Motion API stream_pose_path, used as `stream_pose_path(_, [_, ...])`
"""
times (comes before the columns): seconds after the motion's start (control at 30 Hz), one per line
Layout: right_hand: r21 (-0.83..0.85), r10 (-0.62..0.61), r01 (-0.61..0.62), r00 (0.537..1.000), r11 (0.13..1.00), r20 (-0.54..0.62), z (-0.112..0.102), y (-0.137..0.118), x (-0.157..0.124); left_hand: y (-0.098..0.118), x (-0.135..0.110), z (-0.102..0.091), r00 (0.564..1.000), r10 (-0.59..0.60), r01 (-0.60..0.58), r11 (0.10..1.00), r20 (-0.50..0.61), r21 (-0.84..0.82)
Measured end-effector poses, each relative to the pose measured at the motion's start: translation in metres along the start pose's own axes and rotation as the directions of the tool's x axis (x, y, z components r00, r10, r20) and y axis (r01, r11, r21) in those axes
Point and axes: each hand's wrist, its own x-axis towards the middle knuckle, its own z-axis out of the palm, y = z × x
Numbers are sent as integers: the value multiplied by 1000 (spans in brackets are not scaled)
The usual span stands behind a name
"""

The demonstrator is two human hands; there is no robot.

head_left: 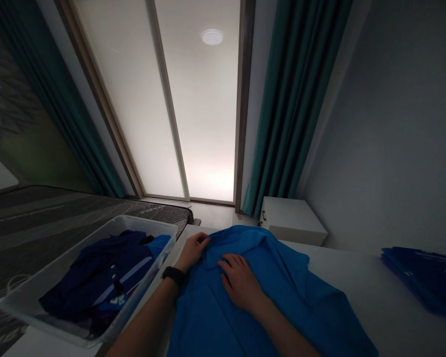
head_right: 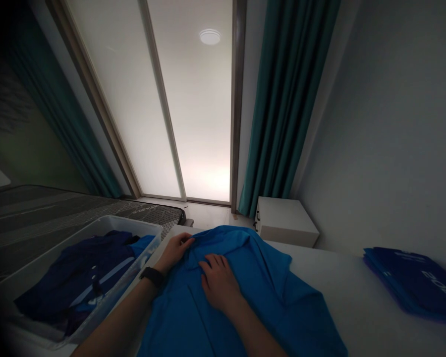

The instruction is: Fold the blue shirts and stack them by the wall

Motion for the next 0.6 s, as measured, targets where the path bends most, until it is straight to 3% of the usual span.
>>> stream_pose_path(0.2, [-1,-11,11,1000,1000,-9,-6,-1,0,-1,0,1,1000,-25,25,998,10,-60])
stream_pose_path(0.4, [76,55,-47,993,996,-103,-52,0,7,-4,1,2,998,-50,52,997,42,-49])
stream_pose_path(0.5, [69,139,-135,988,988,-71,-75,16,3,-1,2,0,997,-46,49,998,64,-35])
stream_pose_path(0.6, [-4,230,-230,972,973,-47,-93,47,-9,4,1,-2,995,-53,55,998,80,-30])
